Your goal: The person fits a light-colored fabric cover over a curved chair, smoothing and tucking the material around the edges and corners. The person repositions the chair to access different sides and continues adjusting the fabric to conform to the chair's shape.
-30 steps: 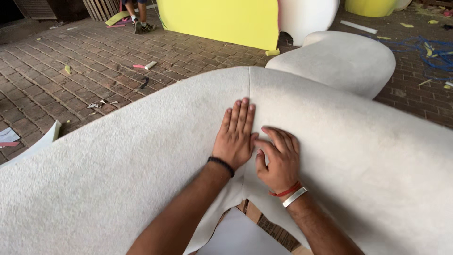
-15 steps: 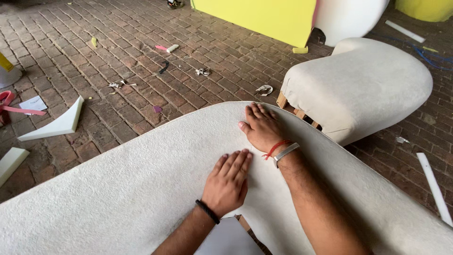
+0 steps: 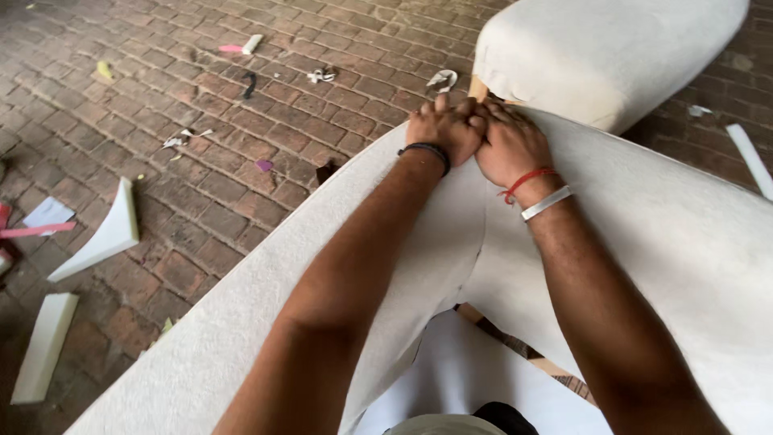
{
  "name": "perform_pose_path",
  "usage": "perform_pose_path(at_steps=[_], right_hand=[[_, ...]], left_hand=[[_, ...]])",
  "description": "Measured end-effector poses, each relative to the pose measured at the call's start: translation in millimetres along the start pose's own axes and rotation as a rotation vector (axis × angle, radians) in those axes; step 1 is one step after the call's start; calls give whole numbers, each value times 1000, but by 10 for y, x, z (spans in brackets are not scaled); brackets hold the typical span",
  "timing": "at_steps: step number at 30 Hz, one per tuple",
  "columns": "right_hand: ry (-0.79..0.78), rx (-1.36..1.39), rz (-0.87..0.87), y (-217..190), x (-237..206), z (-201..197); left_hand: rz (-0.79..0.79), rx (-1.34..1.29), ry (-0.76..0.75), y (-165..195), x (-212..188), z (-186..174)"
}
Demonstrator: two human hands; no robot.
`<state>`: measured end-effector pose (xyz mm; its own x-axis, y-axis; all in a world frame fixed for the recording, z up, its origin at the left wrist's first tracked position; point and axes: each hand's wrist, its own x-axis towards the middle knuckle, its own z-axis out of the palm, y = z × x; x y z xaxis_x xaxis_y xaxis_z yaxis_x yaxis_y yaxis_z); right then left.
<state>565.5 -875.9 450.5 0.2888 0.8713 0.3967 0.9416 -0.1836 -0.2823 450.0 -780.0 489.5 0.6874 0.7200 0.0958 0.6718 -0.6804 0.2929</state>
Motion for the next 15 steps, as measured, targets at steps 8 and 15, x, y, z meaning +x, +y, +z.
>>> perform_pose_path(at_steps=[8,15], right_hand=[[-126,-191,49,-187,-12,-14],[26,-242,10,-278,-504,-163]], left_hand=[[175,108,-220,-169,55,-14],[50,45,-175,-80,-36,13]])
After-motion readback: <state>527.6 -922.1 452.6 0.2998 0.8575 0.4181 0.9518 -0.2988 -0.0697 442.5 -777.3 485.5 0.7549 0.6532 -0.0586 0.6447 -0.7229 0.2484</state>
